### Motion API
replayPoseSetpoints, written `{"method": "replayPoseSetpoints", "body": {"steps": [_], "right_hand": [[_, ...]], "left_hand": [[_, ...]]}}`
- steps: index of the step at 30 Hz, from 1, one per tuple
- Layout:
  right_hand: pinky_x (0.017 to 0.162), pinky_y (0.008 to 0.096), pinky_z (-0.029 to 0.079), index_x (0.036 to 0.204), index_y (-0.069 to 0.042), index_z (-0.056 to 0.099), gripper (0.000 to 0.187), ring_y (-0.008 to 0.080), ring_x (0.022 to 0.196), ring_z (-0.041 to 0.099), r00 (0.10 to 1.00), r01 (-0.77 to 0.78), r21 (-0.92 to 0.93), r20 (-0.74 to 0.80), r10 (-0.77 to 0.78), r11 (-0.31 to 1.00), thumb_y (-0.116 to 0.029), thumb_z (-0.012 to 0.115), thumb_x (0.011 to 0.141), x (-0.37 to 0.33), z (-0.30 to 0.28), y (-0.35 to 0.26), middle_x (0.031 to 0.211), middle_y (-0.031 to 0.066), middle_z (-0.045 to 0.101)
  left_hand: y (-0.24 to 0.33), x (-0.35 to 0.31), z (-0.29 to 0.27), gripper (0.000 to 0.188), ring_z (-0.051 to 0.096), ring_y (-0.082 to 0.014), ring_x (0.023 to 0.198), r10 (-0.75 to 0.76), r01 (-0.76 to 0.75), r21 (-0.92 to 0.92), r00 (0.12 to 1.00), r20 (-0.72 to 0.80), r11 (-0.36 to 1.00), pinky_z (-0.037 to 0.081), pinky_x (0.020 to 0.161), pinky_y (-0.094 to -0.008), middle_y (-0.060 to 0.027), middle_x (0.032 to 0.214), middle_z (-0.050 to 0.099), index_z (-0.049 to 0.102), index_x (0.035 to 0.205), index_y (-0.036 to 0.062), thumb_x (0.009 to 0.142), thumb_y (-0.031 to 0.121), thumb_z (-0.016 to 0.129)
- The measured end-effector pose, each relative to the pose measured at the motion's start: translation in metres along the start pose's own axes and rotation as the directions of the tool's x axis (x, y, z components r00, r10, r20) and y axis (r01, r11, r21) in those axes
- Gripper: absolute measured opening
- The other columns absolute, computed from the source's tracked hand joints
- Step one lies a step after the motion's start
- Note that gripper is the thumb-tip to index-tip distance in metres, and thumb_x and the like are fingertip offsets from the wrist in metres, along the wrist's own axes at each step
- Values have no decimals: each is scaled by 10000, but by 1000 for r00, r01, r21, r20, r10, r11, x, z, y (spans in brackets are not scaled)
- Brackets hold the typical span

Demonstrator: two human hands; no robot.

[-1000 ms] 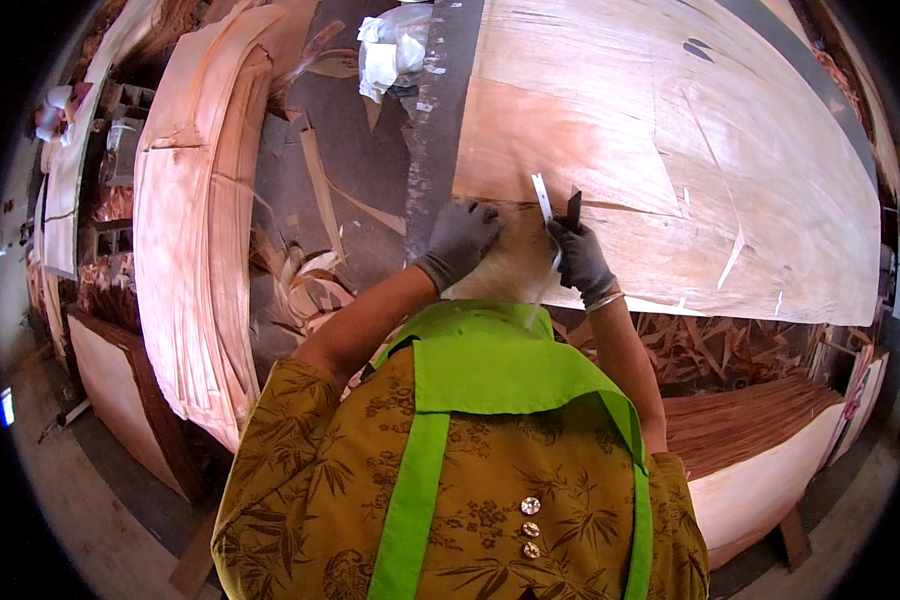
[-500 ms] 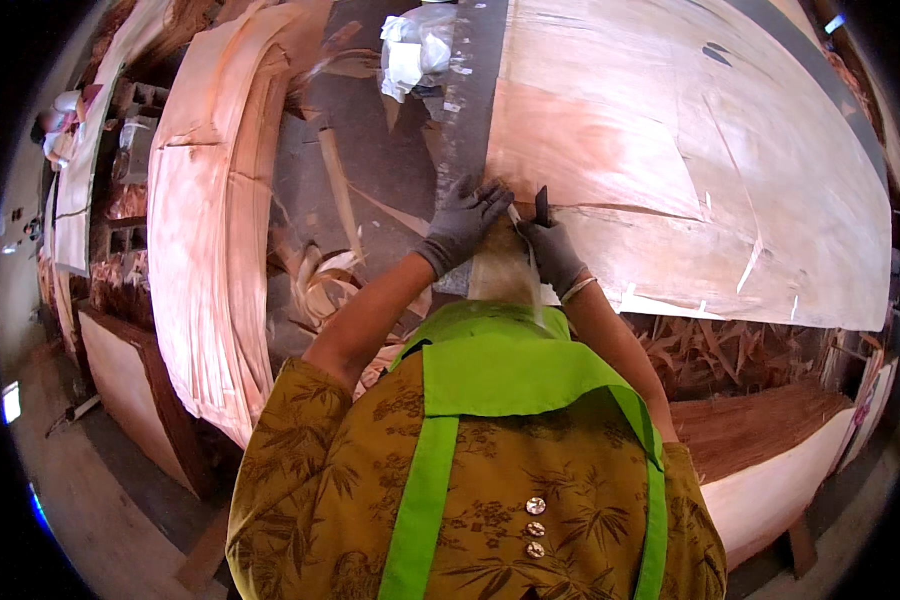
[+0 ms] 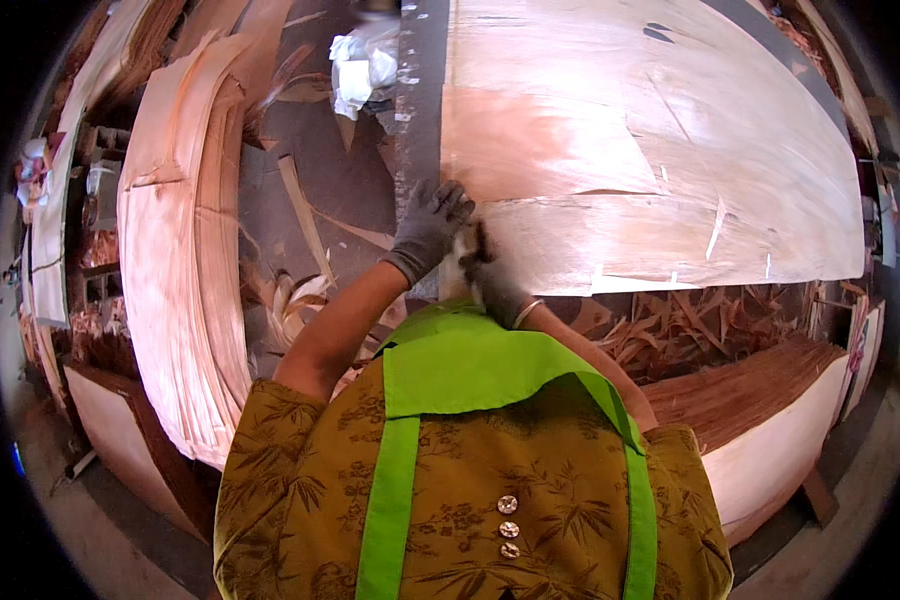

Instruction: The person picks up thin wood veneer sheets, places them onto a larger surface, and uses a utility knife to trim them and white tape to join or patch pieces.

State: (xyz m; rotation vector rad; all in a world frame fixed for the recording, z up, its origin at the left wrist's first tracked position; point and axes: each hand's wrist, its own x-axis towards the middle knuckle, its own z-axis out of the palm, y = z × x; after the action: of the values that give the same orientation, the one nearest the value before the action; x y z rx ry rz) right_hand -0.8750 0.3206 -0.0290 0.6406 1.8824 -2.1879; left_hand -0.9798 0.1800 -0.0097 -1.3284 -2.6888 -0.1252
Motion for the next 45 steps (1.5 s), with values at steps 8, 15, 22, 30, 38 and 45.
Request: {"method": "replayPoseSetpoints", "body": {"steps": [8, 15, 22, 30, 38, 45], "right_hand": [[402, 213, 309, 860, -55, 638, 164, 52, 502, 397, 985, -100, -121, -154, 80, 988, -214, 601, 869, 12, -102, -71, 626, -39, 495], [357, 267, 351, 772, -15, 615, 227, 131, 385, 431, 967, -119, -257, -250, 53, 959, -238, 642, 809, 47, -112, -63, 567, 15, 509], [502, 245, 372, 755, -15, 602, 216, 93, 557, 474, 946, -301, -80, -149, 287, 950, -218, 630, 821, -26, -96, -40, 618, -10, 515], [477, 212, 375, 869, -39, 603, 145, 72, 553, 470, 998, -29, -155, -58, 20, 988, -175, 555, 885, 16, -99, -81, 656, 1, 540], [432, 242, 360, 826, -36, 606, 176, 86, 492, 451, 997, 56, -213, -33, -64, 975, -210, 593, 853, 191, -48, -131, 606, -9, 510], [343, 286, 325, 653, -43, 590, 231, 125, 392, 458, 992, -98, -355, -110, 62, 930, -229, 648, 776, 240, -14, -172, 499, 25, 493]], "left_hand": [[9, 22, -17, 385, 407, -258, 1242, -32, 37, -98, 998, 51, 994, 237, 1048, -536, -77, 1330, 460, 544, 1193, 128, 814, 170, 489], [63, 79, 21, 432, 397, -259, 1250, 182, -187, -62, 981, -66, 980, 213, 1086, -479, -87, 1377, 409, 493, 1264, 114, 838, 174, 467], [64, 82, 24, 400, 370, -253, 1270, 181, -181, -124, 983, -17, 976, 212, 1073, -502, -75, 1364, 418, 505, 1249, 130, 855, 193, 474], [-41, 95, 23, 291, 495, -260, 1125, -52, 25, -276, 994, -92, 961, 422, 908, -401, -55, 1222, 531, 603, 1068, 123, 789, 152, 530], [-115, 131, 45, 275, 535, -238, 1040, -128, 126, -32, 989, -77, 992, 446, 823, -391, -41, 1150, 558, 599, 1058, 136, 816, 188, 480], [-105, 155, 21, 396, 517, -255, 1079, -178, 181, 68, 983, -54, 981, 444, 818, -402, -40, 1312, 460, 498, 1215, 137, 822, 175, 481]]}}
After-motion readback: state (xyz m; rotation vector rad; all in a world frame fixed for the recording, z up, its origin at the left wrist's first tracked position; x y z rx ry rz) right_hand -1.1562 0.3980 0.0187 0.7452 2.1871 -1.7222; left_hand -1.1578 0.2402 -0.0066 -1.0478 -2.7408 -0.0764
